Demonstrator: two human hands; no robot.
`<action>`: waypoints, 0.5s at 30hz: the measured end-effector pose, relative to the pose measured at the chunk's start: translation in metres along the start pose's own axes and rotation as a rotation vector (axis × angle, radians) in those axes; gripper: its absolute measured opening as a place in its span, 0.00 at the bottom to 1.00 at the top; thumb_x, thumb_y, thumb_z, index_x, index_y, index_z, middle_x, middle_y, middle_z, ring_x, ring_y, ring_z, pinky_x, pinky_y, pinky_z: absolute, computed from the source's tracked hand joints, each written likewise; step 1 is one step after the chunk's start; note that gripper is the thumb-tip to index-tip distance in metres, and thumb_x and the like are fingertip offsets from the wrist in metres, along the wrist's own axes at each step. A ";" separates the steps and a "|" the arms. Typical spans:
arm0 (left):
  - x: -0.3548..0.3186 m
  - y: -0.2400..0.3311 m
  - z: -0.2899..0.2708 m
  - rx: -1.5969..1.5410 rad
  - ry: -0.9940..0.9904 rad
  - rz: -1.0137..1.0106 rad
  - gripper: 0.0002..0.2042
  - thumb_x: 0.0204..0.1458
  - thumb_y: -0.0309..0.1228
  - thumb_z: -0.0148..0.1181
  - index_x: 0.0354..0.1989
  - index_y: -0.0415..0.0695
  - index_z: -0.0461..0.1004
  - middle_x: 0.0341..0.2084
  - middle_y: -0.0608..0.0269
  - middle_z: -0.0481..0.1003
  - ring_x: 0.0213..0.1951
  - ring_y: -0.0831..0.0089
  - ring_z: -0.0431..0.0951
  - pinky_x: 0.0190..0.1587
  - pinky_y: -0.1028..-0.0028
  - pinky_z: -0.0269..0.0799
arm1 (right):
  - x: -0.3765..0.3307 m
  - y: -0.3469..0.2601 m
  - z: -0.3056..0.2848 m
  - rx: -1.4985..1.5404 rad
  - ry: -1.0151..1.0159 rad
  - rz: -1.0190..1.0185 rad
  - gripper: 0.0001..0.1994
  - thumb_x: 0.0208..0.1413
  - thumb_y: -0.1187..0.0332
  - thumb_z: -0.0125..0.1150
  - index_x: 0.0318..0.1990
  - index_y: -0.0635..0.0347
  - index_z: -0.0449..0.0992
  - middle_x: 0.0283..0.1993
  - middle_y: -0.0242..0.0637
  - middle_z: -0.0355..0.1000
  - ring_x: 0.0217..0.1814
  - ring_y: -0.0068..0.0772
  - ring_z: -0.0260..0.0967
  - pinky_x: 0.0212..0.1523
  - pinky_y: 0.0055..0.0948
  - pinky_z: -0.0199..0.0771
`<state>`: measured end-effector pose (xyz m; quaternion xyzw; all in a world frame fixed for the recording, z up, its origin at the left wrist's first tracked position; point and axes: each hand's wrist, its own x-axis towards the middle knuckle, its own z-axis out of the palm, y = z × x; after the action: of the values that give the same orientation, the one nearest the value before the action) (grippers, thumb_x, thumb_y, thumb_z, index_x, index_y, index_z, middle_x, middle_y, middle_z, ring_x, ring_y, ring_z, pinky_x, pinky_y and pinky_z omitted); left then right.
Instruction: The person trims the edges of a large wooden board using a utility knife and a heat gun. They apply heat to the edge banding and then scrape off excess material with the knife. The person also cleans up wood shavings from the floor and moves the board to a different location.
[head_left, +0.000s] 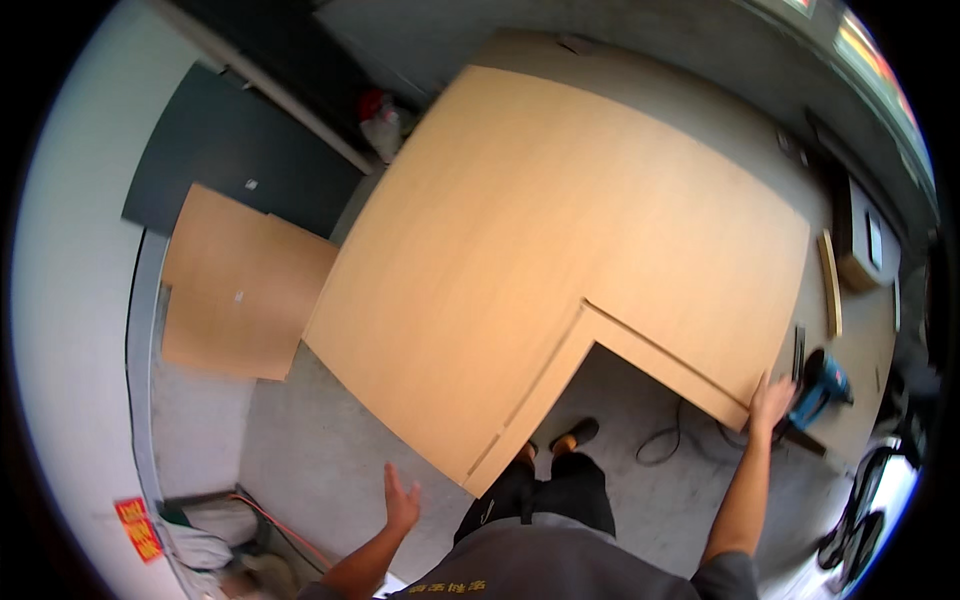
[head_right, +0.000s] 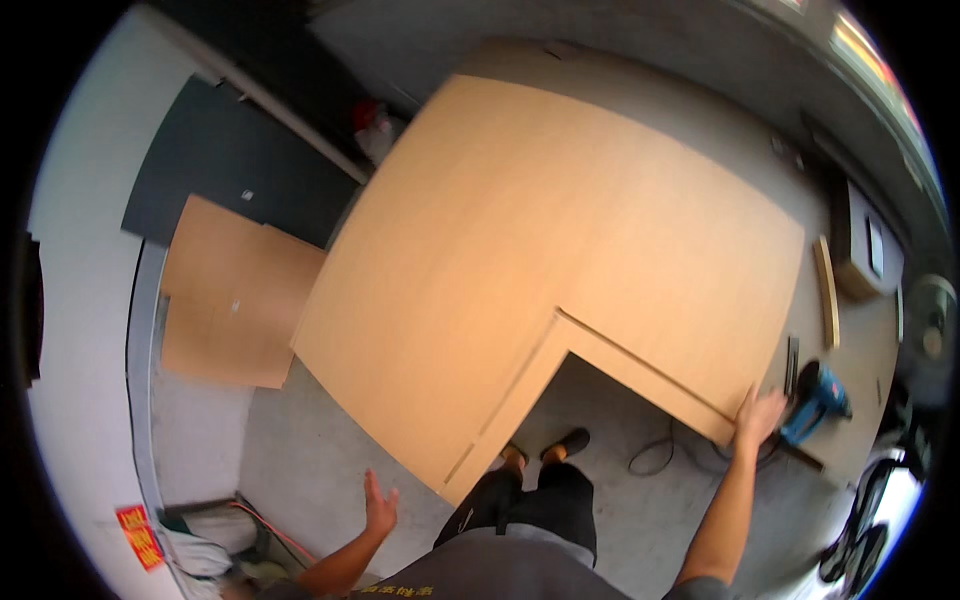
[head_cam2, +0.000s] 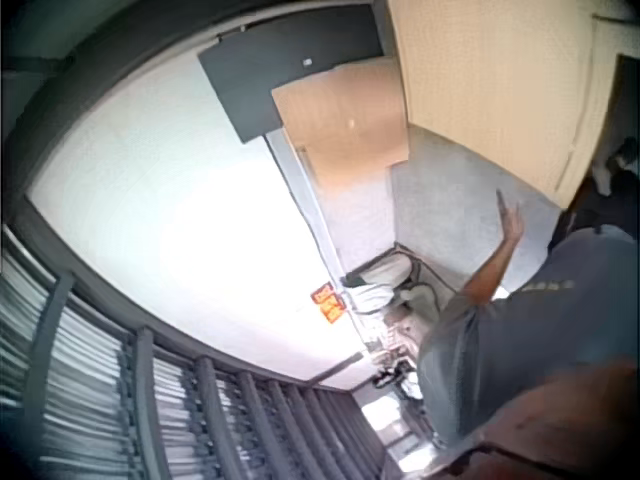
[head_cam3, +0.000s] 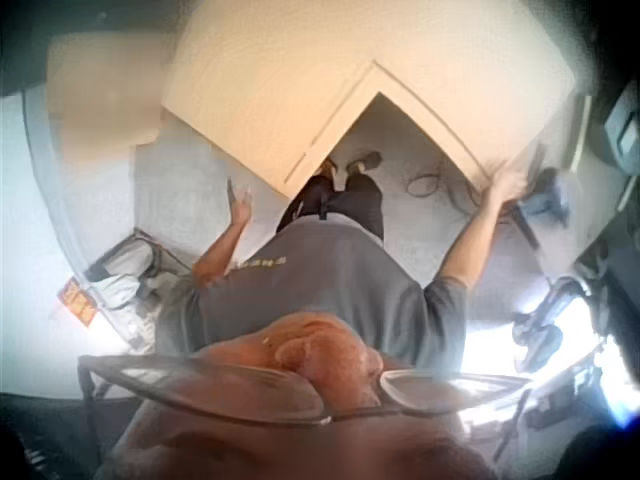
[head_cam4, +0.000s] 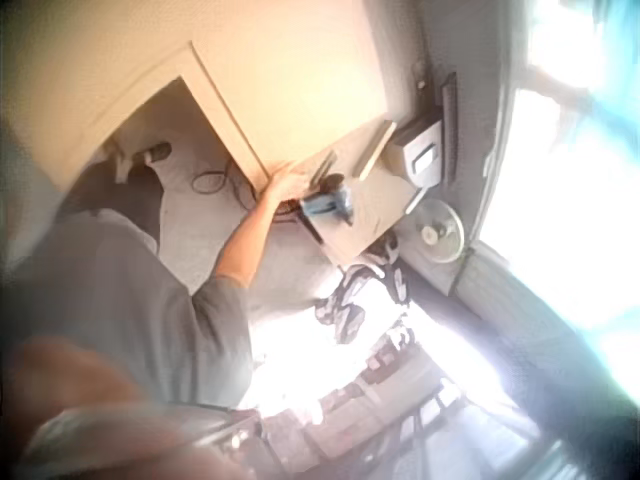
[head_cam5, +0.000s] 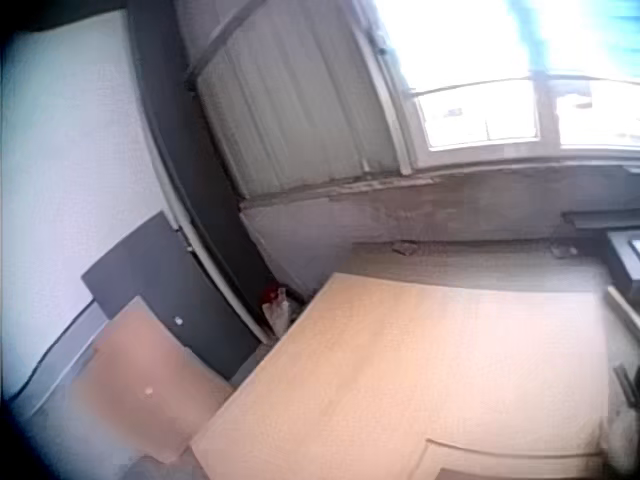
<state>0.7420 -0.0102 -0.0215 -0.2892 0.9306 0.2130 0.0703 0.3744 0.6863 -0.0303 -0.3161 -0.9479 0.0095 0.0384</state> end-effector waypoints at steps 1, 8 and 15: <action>0.028 0.006 0.017 -0.306 0.060 -0.195 0.36 0.61 0.43 0.55 0.71 0.35 0.49 0.69 0.42 0.54 0.69 0.51 0.57 0.68 0.61 0.54 | -0.009 0.026 0.025 0.027 -0.026 -0.032 0.31 0.64 0.51 0.52 0.55 0.80 0.67 0.55 0.67 0.67 0.61 0.65 0.61 0.61 0.52 0.61; 0.166 0.066 0.099 -1.372 0.334 -0.695 0.32 0.63 0.56 0.49 0.56 0.34 0.70 0.48 0.56 0.76 0.47 0.66 0.77 0.49 0.65 0.74 | 0.019 0.084 0.110 0.431 0.026 0.066 0.25 0.61 0.53 0.61 0.41 0.76 0.72 0.45 0.56 0.74 0.44 0.47 0.73 0.46 0.42 0.71; 0.193 -0.114 0.060 -1.254 0.374 -0.665 0.39 0.61 0.64 0.43 0.54 0.33 0.73 0.45 0.54 0.79 0.44 0.64 0.79 0.45 0.63 0.75 | -0.131 0.039 0.077 0.984 -0.811 0.429 0.29 0.57 0.44 0.62 0.55 0.60 0.74 0.47 0.41 0.76 0.46 0.41 0.75 0.43 0.45 0.74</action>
<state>0.6484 -0.1670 -0.1655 -0.5737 0.4932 0.6200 -0.2078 0.4958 0.6393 -0.1171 -0.4145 -0.6889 0.5656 -0.1837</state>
